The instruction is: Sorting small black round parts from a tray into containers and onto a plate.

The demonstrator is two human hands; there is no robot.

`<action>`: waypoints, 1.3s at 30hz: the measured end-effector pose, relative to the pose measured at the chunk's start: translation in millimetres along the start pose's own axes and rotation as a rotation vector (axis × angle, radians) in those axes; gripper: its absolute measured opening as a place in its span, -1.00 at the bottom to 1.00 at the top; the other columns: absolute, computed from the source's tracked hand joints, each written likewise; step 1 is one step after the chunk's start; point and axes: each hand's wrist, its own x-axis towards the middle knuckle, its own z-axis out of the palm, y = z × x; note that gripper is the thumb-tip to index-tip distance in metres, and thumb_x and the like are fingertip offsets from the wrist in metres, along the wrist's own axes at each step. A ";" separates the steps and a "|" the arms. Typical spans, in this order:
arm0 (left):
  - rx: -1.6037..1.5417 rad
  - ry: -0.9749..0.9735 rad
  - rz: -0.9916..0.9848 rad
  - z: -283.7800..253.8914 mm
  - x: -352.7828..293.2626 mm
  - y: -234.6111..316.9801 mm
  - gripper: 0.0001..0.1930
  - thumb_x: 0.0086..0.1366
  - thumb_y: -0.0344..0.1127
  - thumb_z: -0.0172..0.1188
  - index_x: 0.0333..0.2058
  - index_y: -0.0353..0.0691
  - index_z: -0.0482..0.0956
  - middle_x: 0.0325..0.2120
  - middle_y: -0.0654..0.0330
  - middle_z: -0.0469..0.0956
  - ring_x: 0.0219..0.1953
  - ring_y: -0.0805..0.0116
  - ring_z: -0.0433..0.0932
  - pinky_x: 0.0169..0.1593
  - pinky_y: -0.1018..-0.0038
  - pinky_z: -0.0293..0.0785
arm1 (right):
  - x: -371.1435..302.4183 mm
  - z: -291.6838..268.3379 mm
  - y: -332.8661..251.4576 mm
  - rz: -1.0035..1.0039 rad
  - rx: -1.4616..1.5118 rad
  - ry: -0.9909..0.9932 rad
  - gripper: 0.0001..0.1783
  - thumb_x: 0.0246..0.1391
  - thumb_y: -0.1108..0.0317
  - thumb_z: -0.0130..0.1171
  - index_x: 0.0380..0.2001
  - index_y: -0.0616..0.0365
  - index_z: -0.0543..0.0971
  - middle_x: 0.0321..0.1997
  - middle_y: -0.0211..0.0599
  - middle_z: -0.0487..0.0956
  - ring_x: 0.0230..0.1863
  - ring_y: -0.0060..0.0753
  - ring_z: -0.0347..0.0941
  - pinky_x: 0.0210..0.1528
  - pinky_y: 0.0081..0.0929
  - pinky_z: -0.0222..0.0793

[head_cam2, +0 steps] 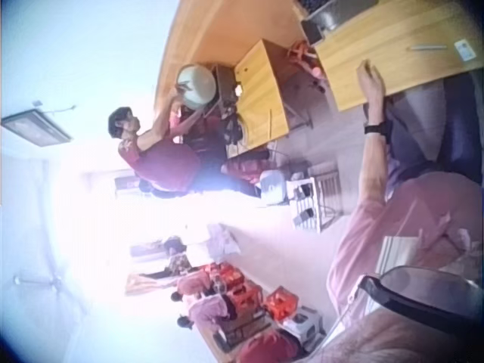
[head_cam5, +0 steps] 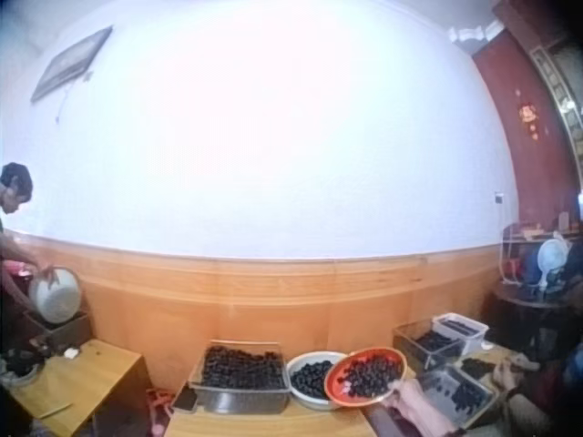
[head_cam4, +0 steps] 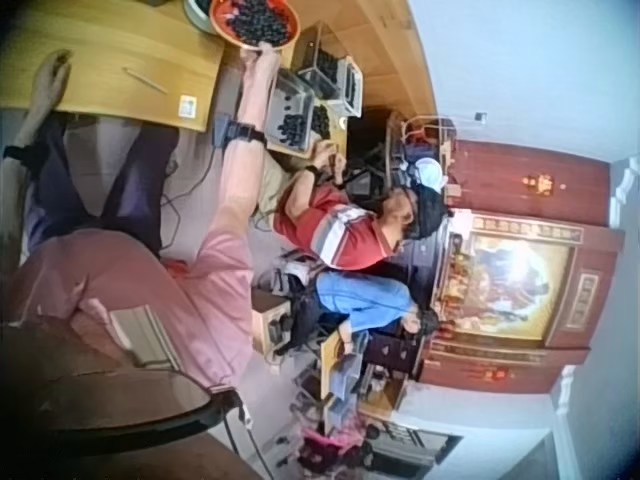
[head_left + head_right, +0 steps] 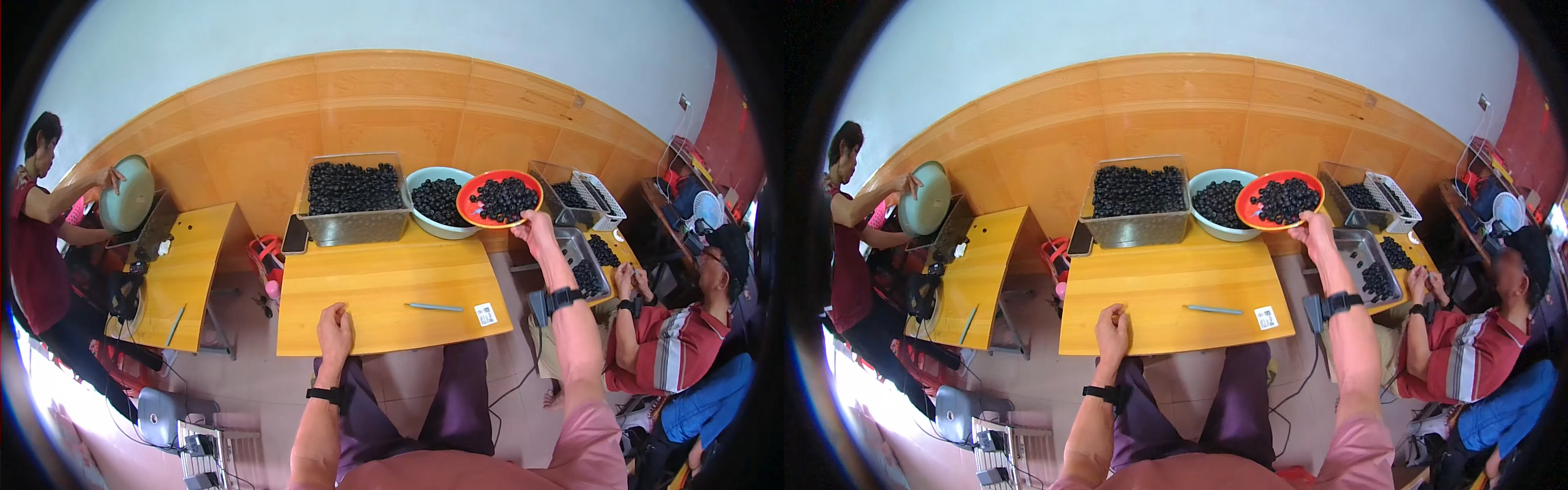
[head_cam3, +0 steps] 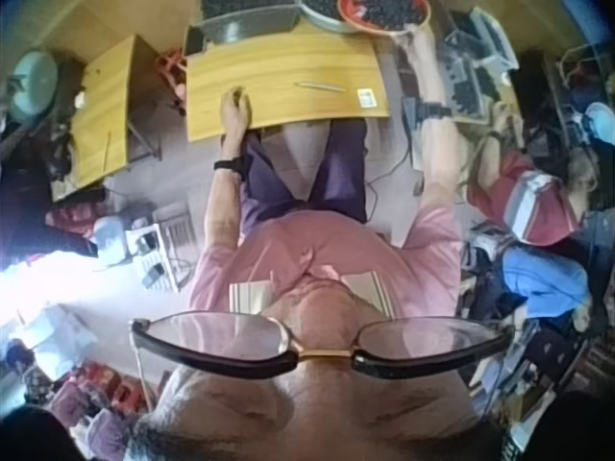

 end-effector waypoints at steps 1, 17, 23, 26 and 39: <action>-0.006 0.046 0.009 -0.1 -0.3 0.3 -0.80 0.30 -0.49 0.22 -0.11 -0.37 0.63 -0.26 -0.03 0.62 -0.28 0.12 0.63 -0.15 0.31 0.56 | 16.6 1.9 0.9 0.006 -0.026 0.024 -0.80 0.20 0.43 0.06 -0.22 0.37 0.55 -0.37 -0.10 0.65 -0.56 -0.28 0.60 -0.53 -0.43 0.60; 0.032 0.016 0.003 -4.1 -1.7 5.0 -0.87 0.30 -0.53 0.19 -0.21 -0.36 0.67 -0.33 -0.07 0.63 -0.27 0.03 0.64 -0.16 0.29 0.54 | 84.0 78.0 3.1 -0.110 -0.859 0.253 -0.46 0.06 0.21 0.20 0.04 0.36 0.46 -0.22 0.26 0.68 -0.47 0.04 0.70 -0.15 -0.16 0.61; 0.049 0.007 0.002 -2.0 -2.6 7.7 -0.87 0.29 -0.53 0.19 -0.24 -0.35 0.68 -0.31 -0.10 0.64 -0.24 -0.05 0.64 -0.12 0.25 0.55 | 76.9 107.8 5.2 -0.364 -1.252 0.314 -0.58 0.11 0.30 0.16 -0.01 0.28 0.42 -0.19 0.37 0.65 -0.12 0.37 0.63 -0.01 0.10 0.54; 0.039 0.005 -0.020 -1.4 -3.7 5.9 -0.87 0.29 -0.53 0.18 -0.24 -0.34 0.68 -0.31 -0.10 0.64 -0.23 -0.07 0.64 -0.11 0.23 0.55 | 78.9 113.2 18.2 -0.479 -1.303 0.254 -0.62 0.11 0.36 0.16 -0.03 0.25 0.40 -0.20 0.41 0.64 -0.08 0.45 0.59 0.01 0.20 0.50; 0.044 0.035 0.045 0.1 -4.1 5.1 -0.88 0.28 -0.53 0.20 -0.24 -0.35 0.67 -0.33 -0.07 0.63 -0.29 -0.01 0.64 -0.18 0.27 0.55 | 89.3 85.5 16.6 -0.889 -1.388 0.254 -0.75 0.10 0.52 0.12 -0.15 0.21 0.38 -0.33 0.26 0.64 -0.24 0.38 0.61 -0.18 0.20 0.54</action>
